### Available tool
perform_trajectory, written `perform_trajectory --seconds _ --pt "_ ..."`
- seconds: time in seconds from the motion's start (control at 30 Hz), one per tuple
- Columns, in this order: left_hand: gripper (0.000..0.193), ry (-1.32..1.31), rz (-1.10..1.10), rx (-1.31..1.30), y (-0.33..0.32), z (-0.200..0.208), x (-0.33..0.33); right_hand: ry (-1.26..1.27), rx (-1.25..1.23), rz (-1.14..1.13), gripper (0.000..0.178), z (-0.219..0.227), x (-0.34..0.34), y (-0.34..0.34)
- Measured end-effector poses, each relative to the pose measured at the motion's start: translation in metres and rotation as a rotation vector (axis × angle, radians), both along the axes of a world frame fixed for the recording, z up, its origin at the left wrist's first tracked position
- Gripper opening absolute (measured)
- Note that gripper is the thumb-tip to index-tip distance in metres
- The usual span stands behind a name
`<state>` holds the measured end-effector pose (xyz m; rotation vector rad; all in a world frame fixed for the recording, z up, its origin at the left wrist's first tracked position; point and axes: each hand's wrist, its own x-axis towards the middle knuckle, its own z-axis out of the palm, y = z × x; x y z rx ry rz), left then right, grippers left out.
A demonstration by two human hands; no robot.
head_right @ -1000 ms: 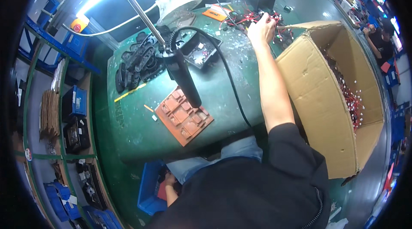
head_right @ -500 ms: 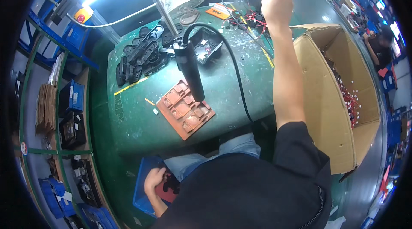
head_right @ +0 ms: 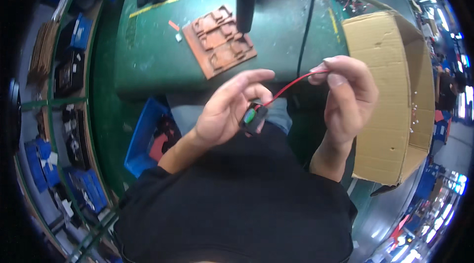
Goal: Assembling electronic components, including a fan and circuit board, into a plastic housing and securing them with an electric screwdriver.
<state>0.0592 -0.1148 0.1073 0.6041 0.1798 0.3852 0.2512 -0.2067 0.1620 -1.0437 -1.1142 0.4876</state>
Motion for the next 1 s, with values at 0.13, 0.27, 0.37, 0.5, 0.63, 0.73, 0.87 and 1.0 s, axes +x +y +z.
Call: perform_trajectory --seconds 0.13,0.27,0.37,0.5,0.63,0.73,0.87,1.0 --pt "0.034 0.219 0.014 0.050 0.009 -0.025 -0.020 0.060 -0.450 -0.070 0.021 -0.040 -0.011 -0.006" --pt "0.047 0.593 0.006 0.709 0.011 -0.036 -0.042 -0.354 -0.750 0.325 0.032 -0.058 -0.014 0.006" --pt "0.054 0.696 0.002 1.234 0.020 -0.046 -0.049 -0.297 -0.768 0.554 0.038 -0.074 -0.028 0.021" --pt "0.046 0.827 0.531 1.082 0.043 -0.047 -0.024 -0.171 -0.699 0.124 0.023 -0.096 -0.051 0.045" --pt "0.030 0.924 0.597 1.031 0.068 -0.049 -0.007 -0.257 -0.687 -0.005 0.016 -0.113 -0.047 0.064" --pt "0.020 0.964 0.576 1.273 0.077 -0.069 -0.003 -0.424 -0.456 -0.109 0.014 -0.127 -0.043 0.073" --pt "0.024 0.967 0.786 1.747 0.077 -0.077 0.000 -0.355 -0.518 -0.150 0.014 -0.128 -0.033 0.074" --pt "0.028 0.967 0.765 1.791 0.069 -0.084 0.003 -0.384 -0.385 -0.222 0.014 -0.125 -0.031 0.080"
